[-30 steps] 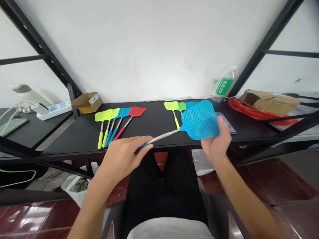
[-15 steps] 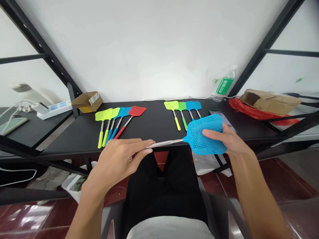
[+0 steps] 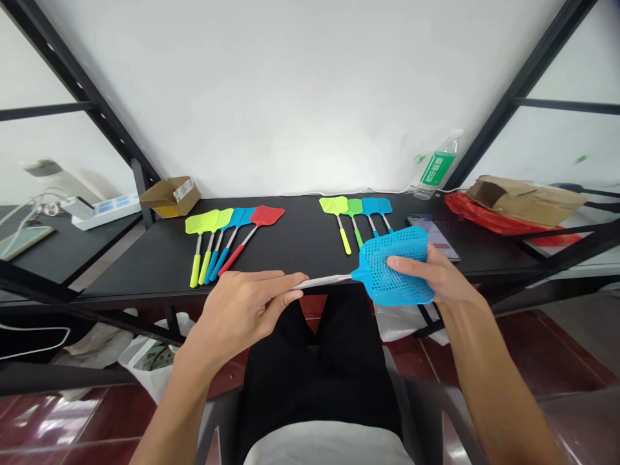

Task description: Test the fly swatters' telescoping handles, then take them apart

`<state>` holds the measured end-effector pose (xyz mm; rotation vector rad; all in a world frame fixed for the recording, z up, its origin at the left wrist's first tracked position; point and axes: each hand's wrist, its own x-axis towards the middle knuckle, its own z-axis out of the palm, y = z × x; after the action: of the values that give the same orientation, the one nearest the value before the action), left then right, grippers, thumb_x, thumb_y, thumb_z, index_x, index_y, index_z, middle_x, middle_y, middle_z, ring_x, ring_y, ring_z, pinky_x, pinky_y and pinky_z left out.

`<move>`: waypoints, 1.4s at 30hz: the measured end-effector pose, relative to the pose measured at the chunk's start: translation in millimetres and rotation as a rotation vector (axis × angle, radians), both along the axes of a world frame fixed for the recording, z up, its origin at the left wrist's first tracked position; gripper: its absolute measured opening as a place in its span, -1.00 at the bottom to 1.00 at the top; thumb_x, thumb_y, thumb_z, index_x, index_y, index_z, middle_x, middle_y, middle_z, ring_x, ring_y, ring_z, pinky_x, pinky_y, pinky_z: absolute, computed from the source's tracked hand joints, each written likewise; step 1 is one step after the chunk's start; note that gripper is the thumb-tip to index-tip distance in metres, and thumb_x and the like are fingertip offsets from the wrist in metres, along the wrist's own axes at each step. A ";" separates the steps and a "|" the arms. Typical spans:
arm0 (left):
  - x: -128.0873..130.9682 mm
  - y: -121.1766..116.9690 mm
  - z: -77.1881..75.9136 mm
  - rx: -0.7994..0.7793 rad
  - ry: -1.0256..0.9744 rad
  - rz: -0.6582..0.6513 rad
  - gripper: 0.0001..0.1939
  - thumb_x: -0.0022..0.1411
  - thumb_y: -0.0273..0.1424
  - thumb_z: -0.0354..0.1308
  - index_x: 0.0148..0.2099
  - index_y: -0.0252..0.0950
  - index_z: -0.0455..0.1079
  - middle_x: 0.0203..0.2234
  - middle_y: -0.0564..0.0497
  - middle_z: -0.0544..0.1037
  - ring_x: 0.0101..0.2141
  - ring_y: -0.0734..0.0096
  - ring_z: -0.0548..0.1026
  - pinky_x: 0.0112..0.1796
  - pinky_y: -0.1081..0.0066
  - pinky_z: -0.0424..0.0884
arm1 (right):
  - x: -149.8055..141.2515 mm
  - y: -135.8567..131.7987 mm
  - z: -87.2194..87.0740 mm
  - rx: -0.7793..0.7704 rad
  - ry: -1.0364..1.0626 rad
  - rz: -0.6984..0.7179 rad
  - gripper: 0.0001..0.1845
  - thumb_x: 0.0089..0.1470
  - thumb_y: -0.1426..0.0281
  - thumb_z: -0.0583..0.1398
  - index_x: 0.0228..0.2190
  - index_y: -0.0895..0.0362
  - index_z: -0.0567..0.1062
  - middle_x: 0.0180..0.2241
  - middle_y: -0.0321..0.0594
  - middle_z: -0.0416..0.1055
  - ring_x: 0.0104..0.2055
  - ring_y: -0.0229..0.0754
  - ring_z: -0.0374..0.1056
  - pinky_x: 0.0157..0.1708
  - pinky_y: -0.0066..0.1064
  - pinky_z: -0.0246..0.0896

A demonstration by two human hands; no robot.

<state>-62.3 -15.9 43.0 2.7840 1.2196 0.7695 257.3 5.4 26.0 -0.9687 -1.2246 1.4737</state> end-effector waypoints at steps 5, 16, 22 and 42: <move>1.1 -1.1 -1.6 0.012 -0.016 -0.008 -0.69 0.47 -0.27 0.01 0.03 -0.19 0.56 -0.56 0.09 0.48 -0.59 0.53 0.34 -0.53 0.46 0.10 | 4.2 -5.6 6.3 0.048 -0.041 -0.031 -0.73 -0.10 0.26 0.47 -0.33 0.11 0.65 -0.56 -0.25 0.49 -0.60 -0.16 0.40 -0.67 -0.36 0.35; 2.3 -3.2 -0.9 0.054 0.042 0.034 -0.68 0.47 -0.25 0.01 0.04 -0.17 0.56 -0.45 0.06 0.61 -0.55 0.52 0.45 -0.54 0.47 0.13 | 4.2 -1.1 3.0 0.055 -0.064 0.031 -0.69 -0.03 0.26 0.44 -0.22 0.12 0.66 -0.48 -0.20 0.55 -0.53 -0.14 0.46 -0.61 -0.35 0.40; 1.6 -5.6 2.1 0.010 0.040 0.040 -0.69 0.46 -0.25 0.01 0.02 -0.16 0.57 -0.48 0.09 0.59 -0.55 0.49 0.46 -0.54 0.46 0.13 | 3.8 -2.2 2.0 0.046 -0.058 0.022 -0.73 -0.04 0.25 0.45 -0.30 0.12 0.66 -0.53 -0.22 0.52 -0.55 -0.13 0.46 -0.61 -0.33 0.43; 7.2 21.5 -15.9 -0.904 -0.233 -0.297 -0.66 0.39 -0.43 -0.04 0.13 -0.23 0.41 -0.50 0.13 0.36 -0.59 0.58 0.18 -0.51 0.52 0.16 | 39.0 42.2 -23.3 -0.040 -0.001 -0.347 -0.69 -0.13 0.22 0.47 -0.30 0.06 0.65 -0.41 -0.23 0.60 -0.48 -0.17 0.50 -0.50 -0.41 0.42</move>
<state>-55.1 5.6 27.1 1.9887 0.7925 0.3599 296.2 47.6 2.8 -1.1447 -0.9731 1.2262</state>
